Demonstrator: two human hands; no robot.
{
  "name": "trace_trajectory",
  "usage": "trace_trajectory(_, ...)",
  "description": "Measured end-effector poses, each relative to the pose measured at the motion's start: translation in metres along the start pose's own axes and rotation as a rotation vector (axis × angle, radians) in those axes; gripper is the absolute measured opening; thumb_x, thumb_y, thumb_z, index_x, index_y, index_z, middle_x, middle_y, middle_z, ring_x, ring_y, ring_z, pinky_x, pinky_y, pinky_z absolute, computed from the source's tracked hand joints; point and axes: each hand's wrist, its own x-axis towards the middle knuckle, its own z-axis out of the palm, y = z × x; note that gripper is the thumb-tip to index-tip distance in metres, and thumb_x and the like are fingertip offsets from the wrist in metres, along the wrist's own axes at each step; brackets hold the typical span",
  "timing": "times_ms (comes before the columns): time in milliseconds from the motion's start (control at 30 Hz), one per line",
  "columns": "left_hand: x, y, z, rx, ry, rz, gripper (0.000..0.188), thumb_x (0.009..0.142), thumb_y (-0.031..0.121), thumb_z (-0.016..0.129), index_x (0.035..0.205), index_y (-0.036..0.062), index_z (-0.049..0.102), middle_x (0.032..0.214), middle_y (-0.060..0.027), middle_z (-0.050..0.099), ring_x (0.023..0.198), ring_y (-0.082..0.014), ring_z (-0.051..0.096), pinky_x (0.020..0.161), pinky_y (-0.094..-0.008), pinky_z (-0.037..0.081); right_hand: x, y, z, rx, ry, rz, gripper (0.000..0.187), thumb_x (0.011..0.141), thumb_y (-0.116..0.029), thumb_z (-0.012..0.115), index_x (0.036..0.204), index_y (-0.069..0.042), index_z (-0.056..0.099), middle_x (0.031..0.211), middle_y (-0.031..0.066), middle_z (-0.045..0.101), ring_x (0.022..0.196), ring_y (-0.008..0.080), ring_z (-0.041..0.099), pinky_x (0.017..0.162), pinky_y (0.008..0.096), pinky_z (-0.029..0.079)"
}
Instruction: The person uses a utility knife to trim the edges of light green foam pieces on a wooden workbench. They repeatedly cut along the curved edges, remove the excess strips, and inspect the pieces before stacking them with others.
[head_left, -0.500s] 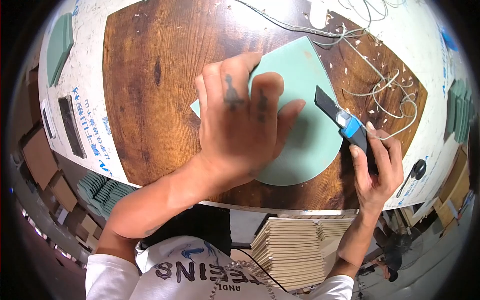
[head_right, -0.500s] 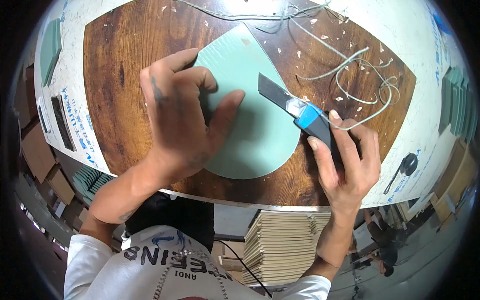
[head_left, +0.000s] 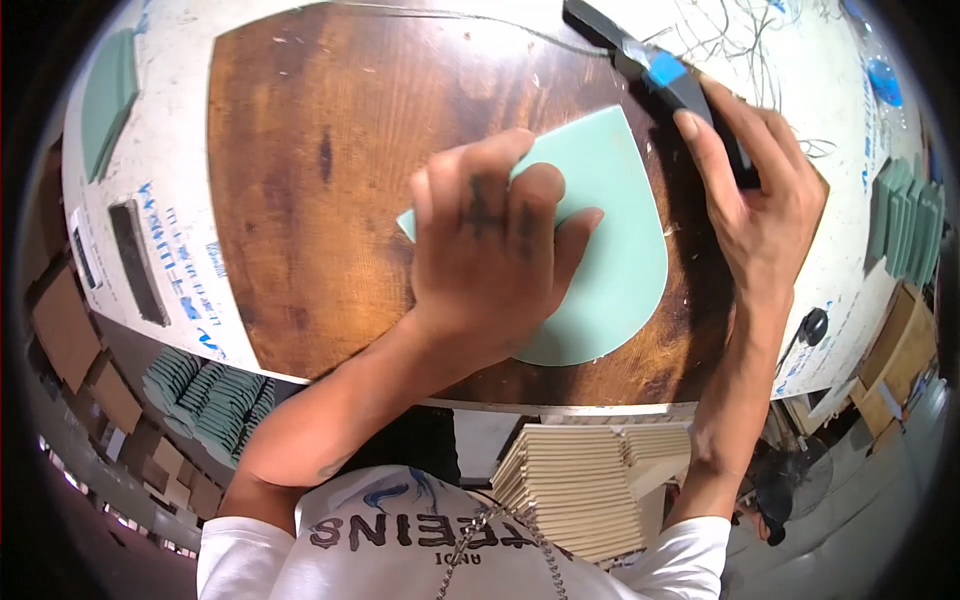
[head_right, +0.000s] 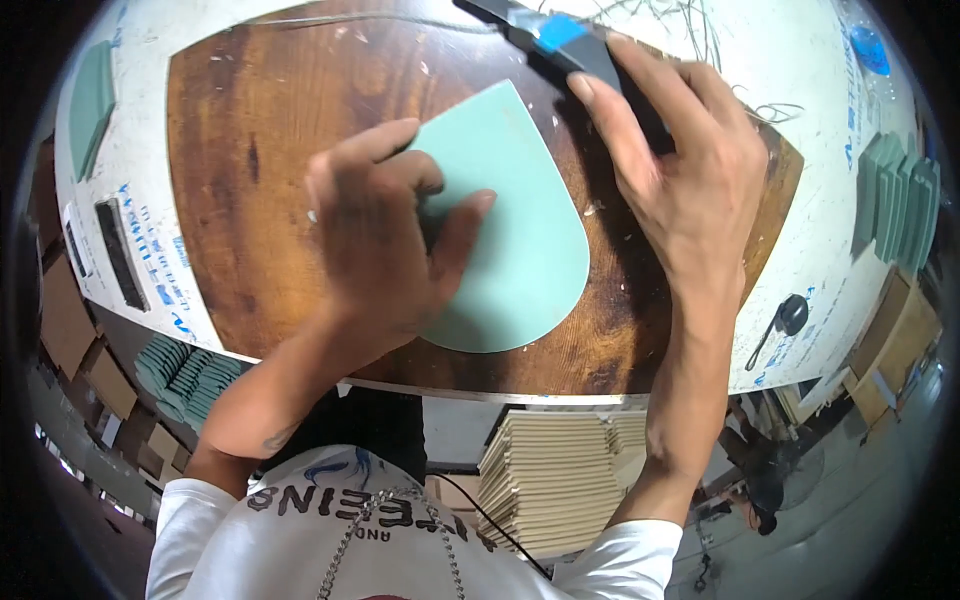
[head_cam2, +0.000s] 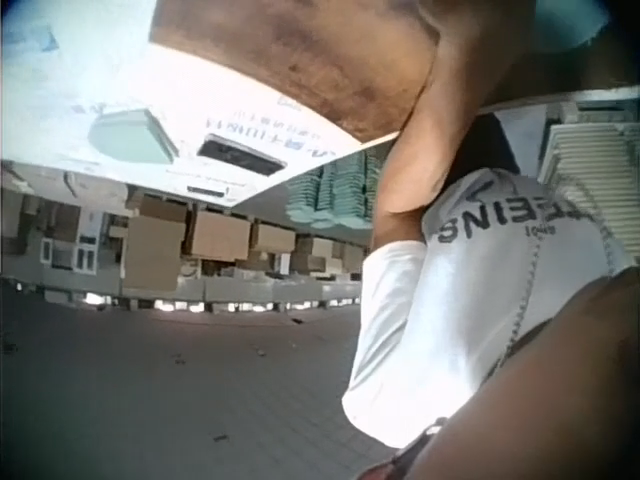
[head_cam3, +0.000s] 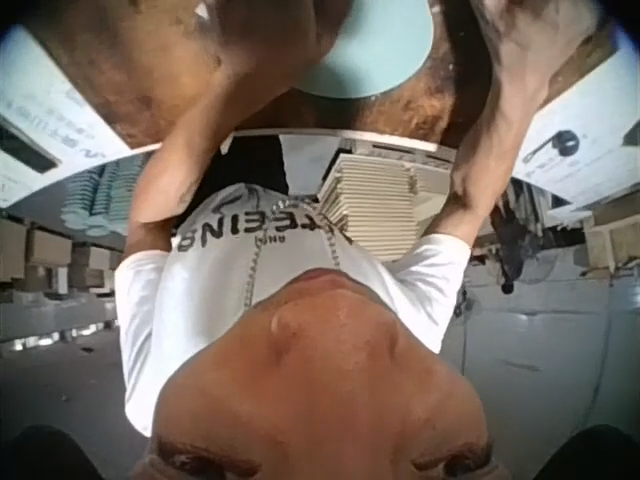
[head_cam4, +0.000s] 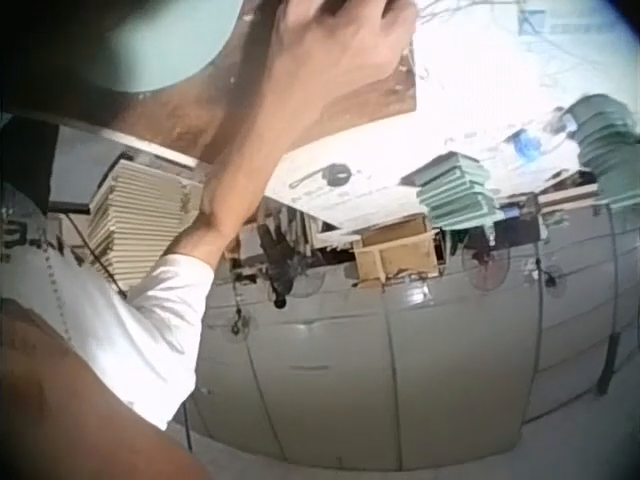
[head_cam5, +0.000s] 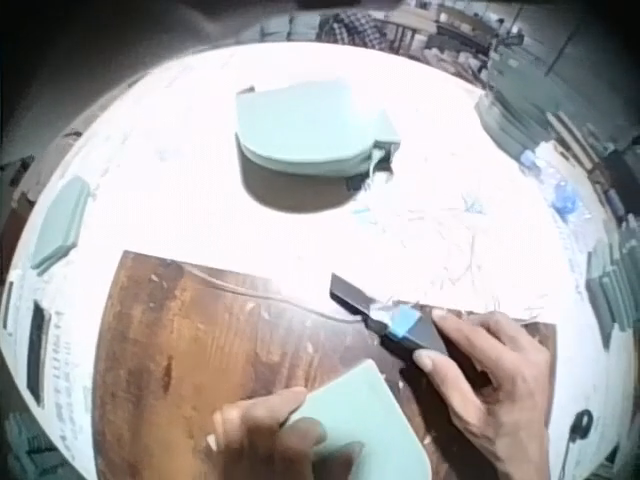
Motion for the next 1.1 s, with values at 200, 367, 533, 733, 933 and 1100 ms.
trace_trajectory(200,0.003,0.011,-0.005,-0.004,-0.055,0.066,0.051,0.091,0.026,0.068,0.136,0.0056,0.058,0.135,-0.0165,0.054,0.119,-0.0352,0.051,0.099,-0.0482,0.037,-0.103,-0.034,-0.05,0.274,-0.178,0.66,0.053,0.085,-0.036,0.08,0.124,-0.002,0.07,0.115,0.0203,0.072,0.107,0.0296,0.068,0.097,0.039,0.051)
trace_trajectory(367,0.002,0.013,-0.008,0.095,-0.215,0.068,0.05,0.101,0.038,0.052,0.147,0.0163,0.053,0.157,-0.0108,0.042,0.141,-0.0346,0.04,0.115,-0.0519,0.027,-0.24,-0.117,-0.068,0.367,0.016,1.07,0.042,0.082,-0.028,0.086,0.107,0.0,0.068,0.085,0.0062,0.068,0.078,0.0161,0.059,0.077,0.0322,0.051)
trace_trajectory(533,-0.029,0.035,-0.029,0.136,-0.196,0.054,0.054,0.102,0.032,0.05,0.151,0.0115,0.045,0.162,-0.019,0.03,0.147,-0.0389,0.029,0.117,-0.0571,0.021,-0.345,-0.18,-0.031,0.711,0.206,1.227,0.019,0.098,-0.02,0.067,0.095,-0.003,0.059,0.078,0.0024,0.064,0.073,0.012,0.061,0.062,0.0273,0.048)
trace_trajectory(733,-0.147,0.092,-0.053,0.117,-0.457,0.0,0.075,0.096,0.038,0.058,0.153,-0.0037,0.032,0.151,-0.0382,0.031,0.136,-0.0499,0.035,0.108,-0.0589,0.03,-0.347,-0.205,0.023,1.388,0.725,1.309,0.039,0.102,-0.015,0.06,0.134,0.003,0.049,0.112,0.011,0.064,0.098,0.0238,0.064,0.078,0.0422,0.059)
trace_trajectory(933,-0.145,0.074,-0.105,0.092,-0.575,-0.126,0.05,0.092,0.04,0.063,0.124,0.001,0.061,0.122,-0.0309,0.056,0.115,-0.0476,0.052,0.093,-0.0562,0.043,-0.348,-0.19,0.008,1.159,0.839,1.261,0.041,0.093,-0.007,0.071,0.128,0.009,0.058,0.116,0.011,0.065,0.103,0.0202,0.062,0.094,0.0333,0.048)
trace_trajectory(1100,-0.117,0.051,-0.162,-0.706,-1.069,-0.223,0.039,0.099,0.037,0.064,0.112,0.0006,0.069,0.084,-0.0073,0.071,0.083,-0.0224,0.072,0.072,-0.0368,0.056,-0.362,-0.188,-0.073,1.276,0.727,1.015,0.04,0.095,-0.016,0.07,0.128,0.006,0.061,0.114,0.0098,0.068,0.1,0.0169,0.064,0.093,0.0326,0.05)
